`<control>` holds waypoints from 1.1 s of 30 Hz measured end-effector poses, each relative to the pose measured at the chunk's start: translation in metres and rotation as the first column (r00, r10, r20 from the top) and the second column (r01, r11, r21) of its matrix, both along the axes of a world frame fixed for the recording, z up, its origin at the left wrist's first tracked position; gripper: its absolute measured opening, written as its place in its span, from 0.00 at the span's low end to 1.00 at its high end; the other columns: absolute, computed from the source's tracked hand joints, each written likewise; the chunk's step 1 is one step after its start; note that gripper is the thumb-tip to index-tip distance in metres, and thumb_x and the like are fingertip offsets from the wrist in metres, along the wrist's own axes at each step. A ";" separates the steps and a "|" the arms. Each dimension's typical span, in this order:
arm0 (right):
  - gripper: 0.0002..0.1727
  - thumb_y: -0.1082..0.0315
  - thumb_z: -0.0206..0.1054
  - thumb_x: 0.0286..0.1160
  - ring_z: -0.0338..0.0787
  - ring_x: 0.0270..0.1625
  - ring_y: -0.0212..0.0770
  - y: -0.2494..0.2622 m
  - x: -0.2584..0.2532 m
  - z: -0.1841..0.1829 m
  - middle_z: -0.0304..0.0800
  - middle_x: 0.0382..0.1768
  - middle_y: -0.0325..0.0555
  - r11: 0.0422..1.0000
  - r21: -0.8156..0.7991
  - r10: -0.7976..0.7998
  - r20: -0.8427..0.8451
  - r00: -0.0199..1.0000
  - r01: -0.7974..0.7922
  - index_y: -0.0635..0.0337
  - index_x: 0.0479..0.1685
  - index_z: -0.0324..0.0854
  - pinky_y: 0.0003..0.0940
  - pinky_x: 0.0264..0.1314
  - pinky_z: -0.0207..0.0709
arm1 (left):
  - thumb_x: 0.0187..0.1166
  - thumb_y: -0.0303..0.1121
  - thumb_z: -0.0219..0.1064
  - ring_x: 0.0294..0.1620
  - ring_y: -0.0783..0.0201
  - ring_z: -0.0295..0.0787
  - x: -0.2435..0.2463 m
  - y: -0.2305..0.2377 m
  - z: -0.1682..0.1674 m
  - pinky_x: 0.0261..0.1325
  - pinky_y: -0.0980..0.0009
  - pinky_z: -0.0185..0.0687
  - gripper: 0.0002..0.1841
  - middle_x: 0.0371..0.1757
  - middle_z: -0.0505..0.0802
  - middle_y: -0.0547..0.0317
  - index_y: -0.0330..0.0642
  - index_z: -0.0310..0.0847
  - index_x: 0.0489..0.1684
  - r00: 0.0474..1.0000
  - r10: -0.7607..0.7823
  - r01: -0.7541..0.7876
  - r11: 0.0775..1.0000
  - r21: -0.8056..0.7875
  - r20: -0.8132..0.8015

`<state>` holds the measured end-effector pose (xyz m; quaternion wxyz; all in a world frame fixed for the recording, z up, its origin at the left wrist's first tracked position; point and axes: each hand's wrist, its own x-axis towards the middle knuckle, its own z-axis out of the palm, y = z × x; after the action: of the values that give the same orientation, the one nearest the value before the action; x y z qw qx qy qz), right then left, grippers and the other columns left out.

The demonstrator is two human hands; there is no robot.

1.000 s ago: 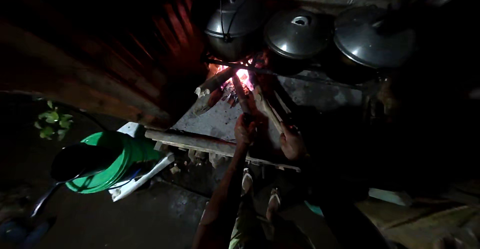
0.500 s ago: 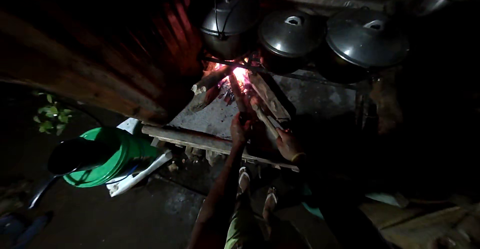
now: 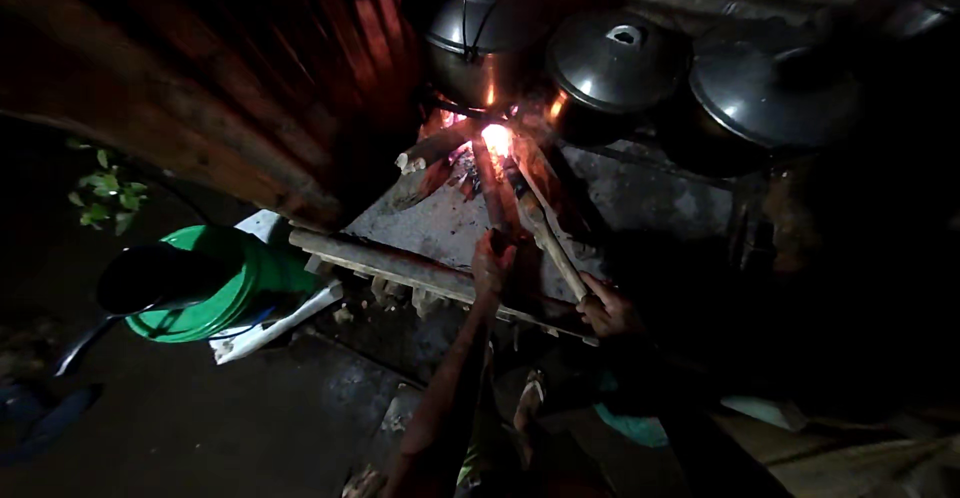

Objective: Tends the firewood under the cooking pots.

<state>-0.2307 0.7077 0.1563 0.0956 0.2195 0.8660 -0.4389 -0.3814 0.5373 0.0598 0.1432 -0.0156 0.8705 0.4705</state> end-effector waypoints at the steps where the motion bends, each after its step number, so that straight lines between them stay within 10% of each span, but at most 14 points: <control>1: 0.28 0.69 0.55 0.85 0.95 0.44 0.47 0.000 0.000 -0.002 0.94 0.50 0.57 1.000 0.025 -0.008 0.002 1.000 0.008 0.60 0.84 0.72 0.44 0.52 0.90 | 0.76 0.38 0.76 0.71 0.44 0.86 -0.002 0.001 0.001 0.77 0.50 0.78 0.33 0.70 0.87 0.35 0.32 0.73 0.79 1.000 -0.001 0.001 1.000 0.002 0.002; 7: 0.26 0.69 0.56 0.84 0.92 0.62 0.59 0.012 0.025 -0.007 0.91 0.60 0.64 0.974 0.219 0.059 0.030 0.998 -0.064 0.62 0.82 0.75 0.55 0.69 0.81 | 0.75 0.33 0.74 0.56 0.50 0.94 -0.008 -0.006 0.027 0.66 0.52 0.87 0.32 0.60 0.92 0.40 0.33 0.71 0.80 1.000 -0.006 0.004 0.996 0.084 0.018; 14: 0.24 0.69 0.60 0.76 0.94 0.55 0.64 0.020 0.051 -0.071 0.93 0.55 0.67 0.919 0.354 0.269 -0.241 0.932 -0.174 0.69 0.70 0.84 0.60 0.59 0.85 | 0.75 0.31 0.77 0.50 0.53 0.94 -0.012 -0.013 0.066 0.58 0.55 0.90 0.31 0.59 0.92 0.41 0.35 0.72 0.78 0.998 0.021 -0.026 0.995 0.096 0.057; 19: 0.26 0.73 0.59 0.77 0.93 0.60 0.63 0.002 0.011 -0.074 0.92 0.59 0.67 0.924 0.288 0.302 -0.150 0.942 -0.251 0.65 0.76 0.80 0.57 0.65 0.84 | 0.72 0.32 0.79 0.51 0.54 0.95 -0.013 -0.010 0.070 0.59 0.54 0.90 0.30 0.58 0.93 0.43 0.35 0.75 0.75 0.997 0.035 -0.041 0.996 0.080 0.066; 23: 0.31 0.67 0.50 0.89 0.81 0.77 0.59 -0.011 -0.055 -0.028 0.80 0.76 0.63 0.924 0.166 0.295 0.266 0.918 -0.346 0.54 0.92 0.60 0.52 0.82 0.70 | 0.75 0.32 0.77 0.51 0.53 0.95 -0.014 -0.012 0.066 0.59 0.54 0.90 0.30 0.58 0.93 0.41 0.33 0.74 0.76 0.999 0.024 -0.028 0.995 0.092 0.038; 33: 0.29 0.67 0.52 0.88 0.84 0.74 0.61 -0.017 -0.043 -0.050 0.83 0.72 0.66 0.927 0.203 0.288 0.147 0.946 -0.314 0.61 0.89 0.65 0.52 0.79 0.73 | 0.74 0.29 0.77 0.48 0.57 0.95 -0.016 -0.013 0.083 0.56 0.59 0.91 0.29 0.56 0.93 0.43 0.33 0.74 0.75 0.997 0.039 -0.051 0.982 0.183 0.069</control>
<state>-0.2738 0.6905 0.1062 0.1862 0.1181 0.9264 -0.3054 -0.3976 0.5239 0.1428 0.1617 -0.0372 0.8176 0.5514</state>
